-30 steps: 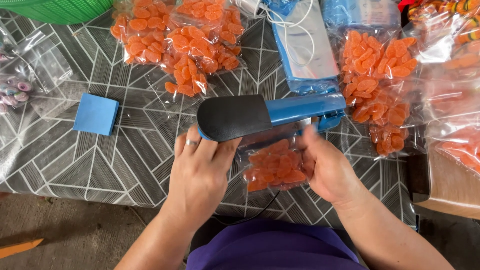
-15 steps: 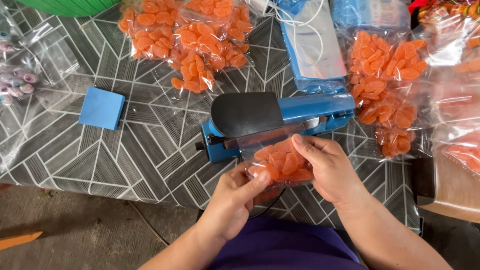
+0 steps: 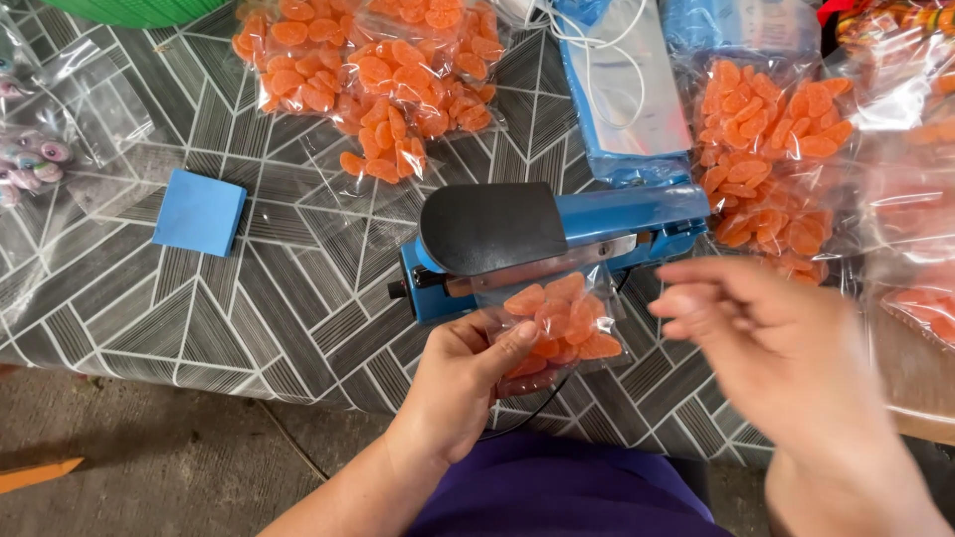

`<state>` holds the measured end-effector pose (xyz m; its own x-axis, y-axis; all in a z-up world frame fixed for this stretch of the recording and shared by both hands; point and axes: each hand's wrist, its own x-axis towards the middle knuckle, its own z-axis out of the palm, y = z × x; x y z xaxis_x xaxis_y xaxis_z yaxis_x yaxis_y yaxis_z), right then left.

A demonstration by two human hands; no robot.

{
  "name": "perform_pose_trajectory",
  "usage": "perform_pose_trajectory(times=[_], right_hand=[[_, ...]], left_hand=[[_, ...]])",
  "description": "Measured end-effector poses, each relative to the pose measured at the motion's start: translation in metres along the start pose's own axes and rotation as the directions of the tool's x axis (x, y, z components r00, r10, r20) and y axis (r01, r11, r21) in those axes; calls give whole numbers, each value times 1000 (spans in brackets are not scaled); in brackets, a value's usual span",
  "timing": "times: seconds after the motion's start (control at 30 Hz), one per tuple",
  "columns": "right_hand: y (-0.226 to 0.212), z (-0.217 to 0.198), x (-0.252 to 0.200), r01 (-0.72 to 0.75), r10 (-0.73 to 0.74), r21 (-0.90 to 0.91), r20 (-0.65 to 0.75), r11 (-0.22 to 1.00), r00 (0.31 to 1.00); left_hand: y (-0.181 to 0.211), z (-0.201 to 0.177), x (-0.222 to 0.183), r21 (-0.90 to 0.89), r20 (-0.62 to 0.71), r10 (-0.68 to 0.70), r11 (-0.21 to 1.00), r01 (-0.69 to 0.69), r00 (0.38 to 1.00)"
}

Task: The person fills small clear plastic bags with orange gummy candies and seals them using a blue manual heat sealer on a table.

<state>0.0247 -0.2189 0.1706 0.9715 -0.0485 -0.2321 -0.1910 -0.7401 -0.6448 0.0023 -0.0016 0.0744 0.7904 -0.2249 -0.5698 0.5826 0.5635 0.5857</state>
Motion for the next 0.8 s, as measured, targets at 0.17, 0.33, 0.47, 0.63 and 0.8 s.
perform_pose_trajectory(times=[0.17,0.33,0.47,0.63,0.8], right_hand=[[-13,-19,-2,356,-309,121,-294,927,904],[-41,-24,15,622,-629,-118,-256,774,734],[-53,-4,80,786,-830,-267,-194,557,522],[-81,21,115,603,-597,-30,105,797,795],[-75,40,124,550,-531,-48,200,834,823]], left_hand=[[0,-4,2,32,18,1,999,-2,1000],[5,-3,0,35,16,-20,999,20,1000],[1,-3,1,22,7,-17,1000,17,1000],[0,-1,-1,-20,-9,-14,1000,14,1000],[-4,-5,1,-28,2,-9,1000,9,1000]])
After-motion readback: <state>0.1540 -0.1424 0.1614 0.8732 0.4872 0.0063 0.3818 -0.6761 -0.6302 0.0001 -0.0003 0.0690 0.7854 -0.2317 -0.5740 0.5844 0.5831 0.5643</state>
